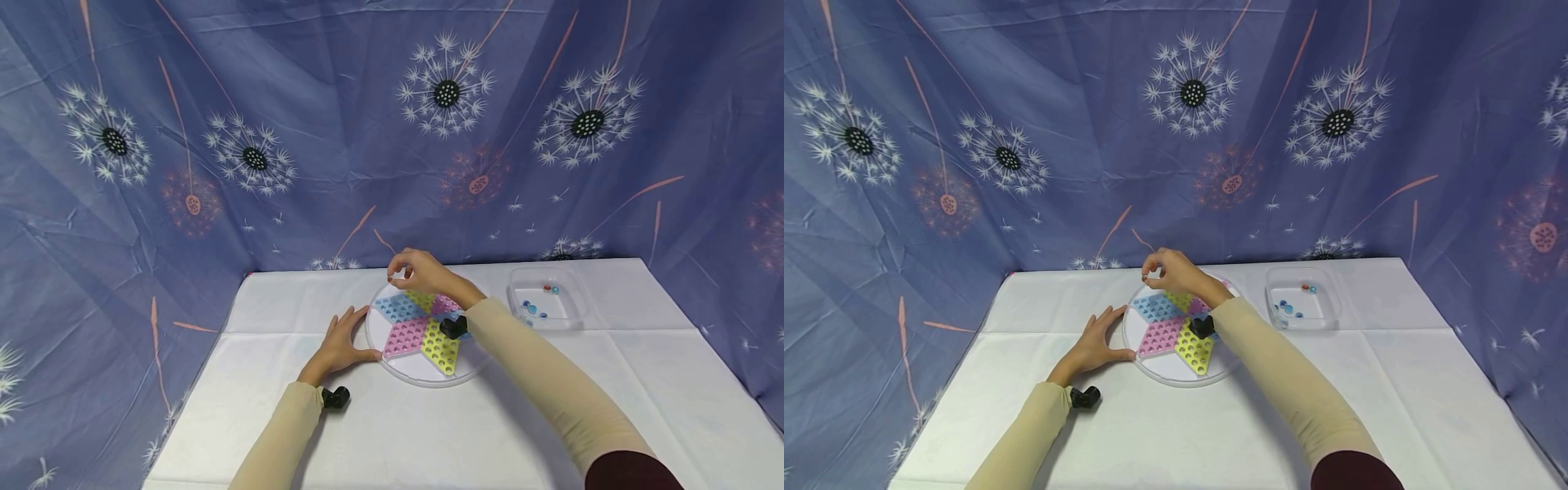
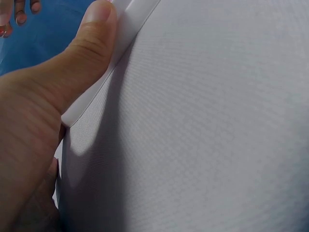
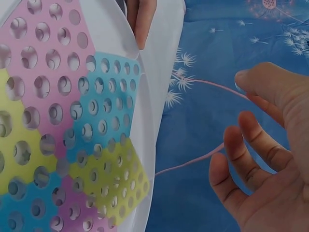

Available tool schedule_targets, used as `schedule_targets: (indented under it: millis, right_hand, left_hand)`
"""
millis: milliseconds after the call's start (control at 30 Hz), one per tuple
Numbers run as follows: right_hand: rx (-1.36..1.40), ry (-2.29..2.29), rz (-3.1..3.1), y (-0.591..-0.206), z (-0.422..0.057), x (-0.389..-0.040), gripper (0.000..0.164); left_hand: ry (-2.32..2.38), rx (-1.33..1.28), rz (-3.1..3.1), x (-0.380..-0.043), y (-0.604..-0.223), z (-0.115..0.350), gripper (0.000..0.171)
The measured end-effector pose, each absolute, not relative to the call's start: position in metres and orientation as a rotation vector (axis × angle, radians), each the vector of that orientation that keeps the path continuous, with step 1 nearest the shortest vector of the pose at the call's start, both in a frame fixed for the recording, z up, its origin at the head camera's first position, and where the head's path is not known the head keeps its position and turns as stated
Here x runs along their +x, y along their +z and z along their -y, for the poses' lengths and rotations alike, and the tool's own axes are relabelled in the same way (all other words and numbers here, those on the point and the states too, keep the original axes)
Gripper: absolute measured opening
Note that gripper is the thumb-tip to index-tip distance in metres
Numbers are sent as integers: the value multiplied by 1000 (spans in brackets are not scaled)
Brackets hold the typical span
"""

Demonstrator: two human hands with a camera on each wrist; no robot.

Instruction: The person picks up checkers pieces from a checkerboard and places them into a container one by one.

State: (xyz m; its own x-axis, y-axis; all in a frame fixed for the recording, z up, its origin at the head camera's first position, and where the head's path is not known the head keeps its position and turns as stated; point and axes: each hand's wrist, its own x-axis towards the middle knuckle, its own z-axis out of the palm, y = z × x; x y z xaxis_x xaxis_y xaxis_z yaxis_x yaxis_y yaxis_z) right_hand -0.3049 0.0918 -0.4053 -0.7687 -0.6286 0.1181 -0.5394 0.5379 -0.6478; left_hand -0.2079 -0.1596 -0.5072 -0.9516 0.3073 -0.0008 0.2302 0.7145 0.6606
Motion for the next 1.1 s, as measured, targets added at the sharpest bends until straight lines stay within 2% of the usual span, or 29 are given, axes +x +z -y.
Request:
schedule_targets:
  millis: [333,1100]
  right_hand:
    - [-1038,-1064,-2649,-409,-109,-304,8]
    - [-953,-1128,-2706,-402,-180,-292,12]
  left_hand:
    - [1057,442,-2804,-209,-508,159,112]
    - [1065,413,-2797,-208,-508,160,112]
